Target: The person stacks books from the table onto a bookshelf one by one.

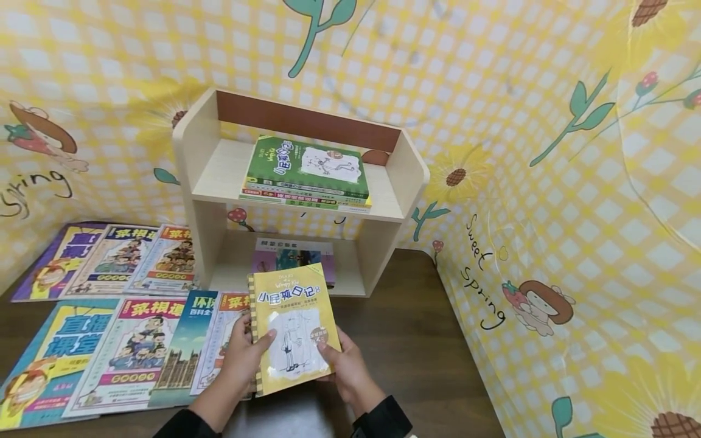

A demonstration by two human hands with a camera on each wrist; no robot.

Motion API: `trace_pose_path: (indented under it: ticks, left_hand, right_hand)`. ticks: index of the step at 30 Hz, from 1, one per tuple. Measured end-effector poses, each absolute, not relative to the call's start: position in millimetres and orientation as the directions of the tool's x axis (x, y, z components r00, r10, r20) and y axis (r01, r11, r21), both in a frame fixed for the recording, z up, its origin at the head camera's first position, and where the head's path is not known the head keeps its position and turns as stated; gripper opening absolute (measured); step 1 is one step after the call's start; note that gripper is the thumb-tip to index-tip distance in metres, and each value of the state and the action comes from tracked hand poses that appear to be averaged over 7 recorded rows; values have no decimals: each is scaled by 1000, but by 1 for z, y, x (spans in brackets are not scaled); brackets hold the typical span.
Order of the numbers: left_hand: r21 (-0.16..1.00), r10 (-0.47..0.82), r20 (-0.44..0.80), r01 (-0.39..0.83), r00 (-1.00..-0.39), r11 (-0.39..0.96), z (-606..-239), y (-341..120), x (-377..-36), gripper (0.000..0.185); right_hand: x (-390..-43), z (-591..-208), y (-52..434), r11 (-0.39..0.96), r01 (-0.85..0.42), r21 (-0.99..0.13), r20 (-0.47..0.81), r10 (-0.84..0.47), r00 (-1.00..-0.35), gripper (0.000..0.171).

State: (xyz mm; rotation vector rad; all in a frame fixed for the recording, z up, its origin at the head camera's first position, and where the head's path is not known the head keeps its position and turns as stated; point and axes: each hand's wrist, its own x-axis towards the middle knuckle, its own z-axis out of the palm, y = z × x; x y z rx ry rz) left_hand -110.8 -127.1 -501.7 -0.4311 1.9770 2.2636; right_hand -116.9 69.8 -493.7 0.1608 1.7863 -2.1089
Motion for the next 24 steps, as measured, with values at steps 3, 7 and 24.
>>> trace_pose_path:
  ticks: [3, 7, 24]
  left_hand:
    - [948, -70, -296, -284, -953, -143, -500, -133, -111, 61]
    - [948, -3, -301, -299, -953, -104, -498, -149, -112, 58]
    - [931, 84, -103, -66, -991, 359, -483, -204, -126, 135]
  right_hand:
    - [-120, -489, 75, -108, 358, -928, -328, -223, -918, 49]
    - [-124, -485, 82, -97, 368, -925, -334, -258, -907, 44]
    - [-144, -459, 114, 62, 394, -917, -371, -492, -787, 41]
